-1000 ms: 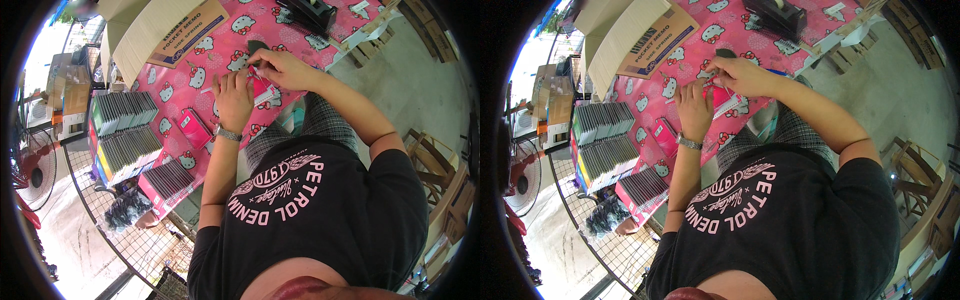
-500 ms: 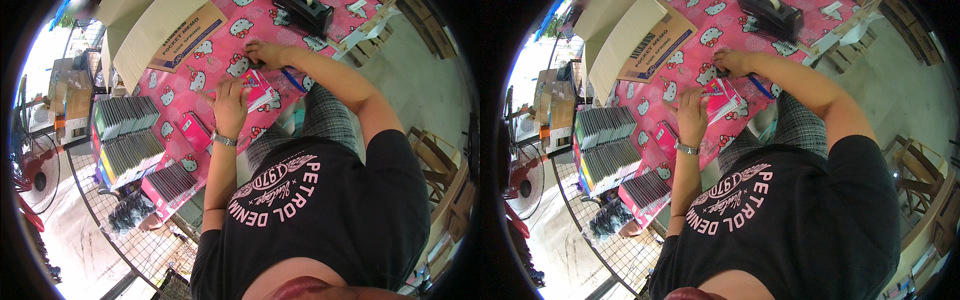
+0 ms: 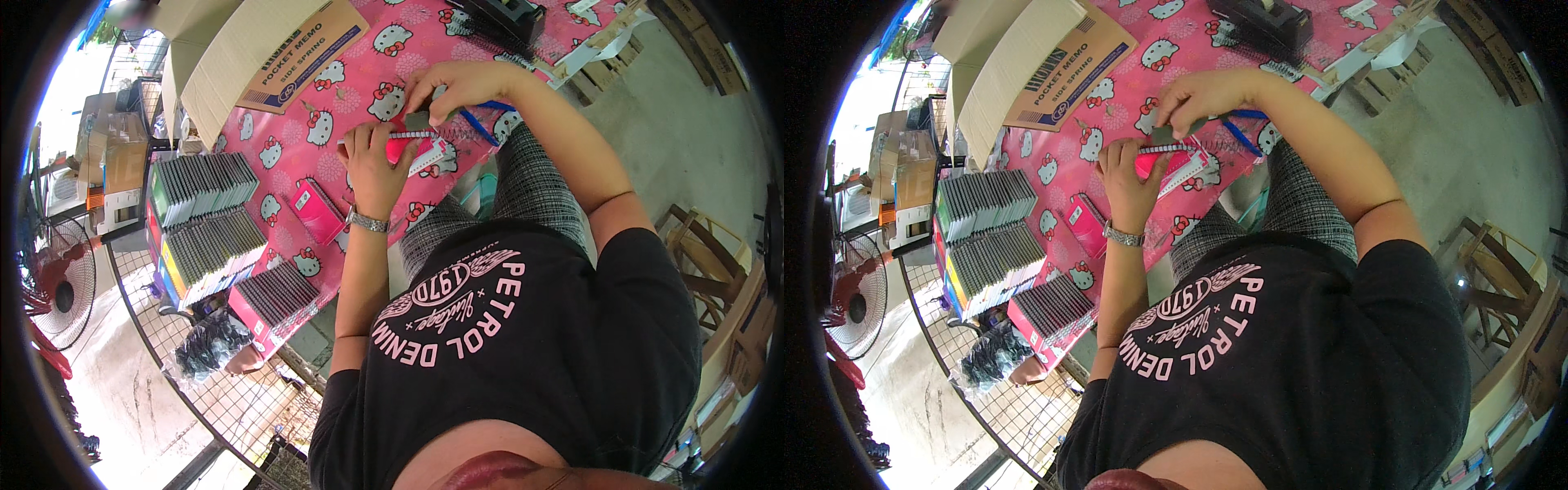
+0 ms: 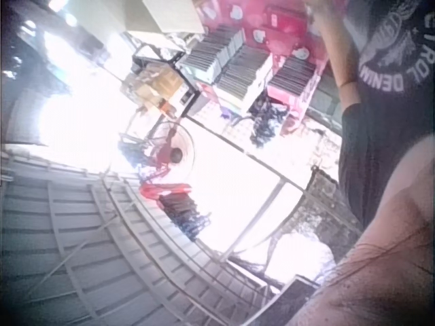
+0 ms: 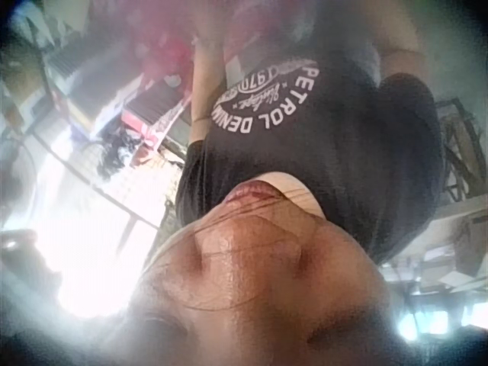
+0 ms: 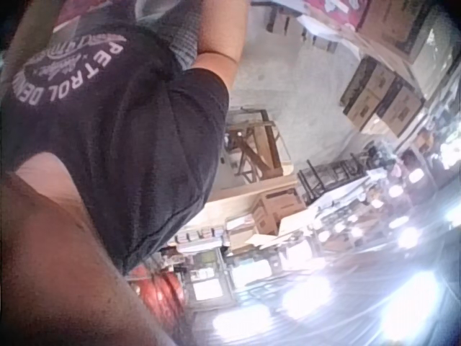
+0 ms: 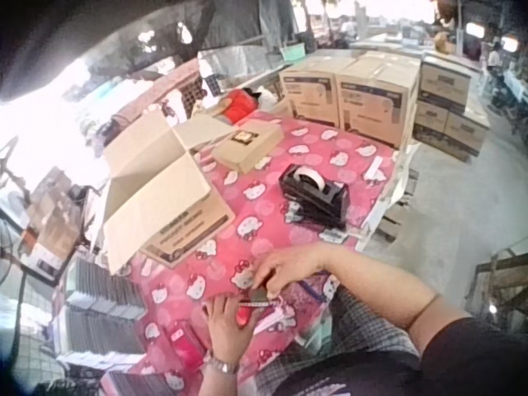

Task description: The person applies adhesive tape to the spine of spiral-bound notepads using their hands and a tape dispenser.

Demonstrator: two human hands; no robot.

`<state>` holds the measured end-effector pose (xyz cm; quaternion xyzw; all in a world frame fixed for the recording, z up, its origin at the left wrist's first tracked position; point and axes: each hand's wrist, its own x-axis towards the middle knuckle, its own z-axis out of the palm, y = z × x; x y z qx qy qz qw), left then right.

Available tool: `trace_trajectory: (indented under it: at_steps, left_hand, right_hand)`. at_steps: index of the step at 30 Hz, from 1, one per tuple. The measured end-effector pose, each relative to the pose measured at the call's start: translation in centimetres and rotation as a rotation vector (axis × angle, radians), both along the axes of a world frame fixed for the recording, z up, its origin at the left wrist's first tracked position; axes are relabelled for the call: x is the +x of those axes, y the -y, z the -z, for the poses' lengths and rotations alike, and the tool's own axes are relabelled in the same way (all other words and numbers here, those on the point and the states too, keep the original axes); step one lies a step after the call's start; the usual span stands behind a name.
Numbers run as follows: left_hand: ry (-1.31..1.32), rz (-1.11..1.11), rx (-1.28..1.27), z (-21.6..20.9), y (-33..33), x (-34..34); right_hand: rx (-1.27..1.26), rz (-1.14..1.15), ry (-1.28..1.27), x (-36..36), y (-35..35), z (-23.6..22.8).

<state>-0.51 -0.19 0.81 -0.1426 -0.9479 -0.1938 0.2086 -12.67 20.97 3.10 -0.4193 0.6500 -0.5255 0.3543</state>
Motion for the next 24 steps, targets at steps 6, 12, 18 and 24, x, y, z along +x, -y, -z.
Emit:
trace_trajectory:
  at_steps: [6, 12, 18, 24]
  left_hand:
    - [0.025, 0.002, 0.027, -0.3, 0.2, 0.1]
    - [0.042, -0.017, 0.008, -0.9, 0.0, 0.2]
    - [0.039, -0.022, 0.032, -0.9, 0.2, 0.1]
    - [0.038, -0.032, 0.095, -0.8, 2.7, -0.7]
  right_hand:
    - [0.002, -0.002, 0.039, 0.0, 0.2, -0.3]
    - [-0.044, -0.005, 0.175, 0.0, 0.7, 0.2]
    - [-0.043, 0.014, 0.165, -0.2, 1.4, 0.1]
    - [-0.069, 0.015, 0.266, -0.6, 2.5, -0.1]
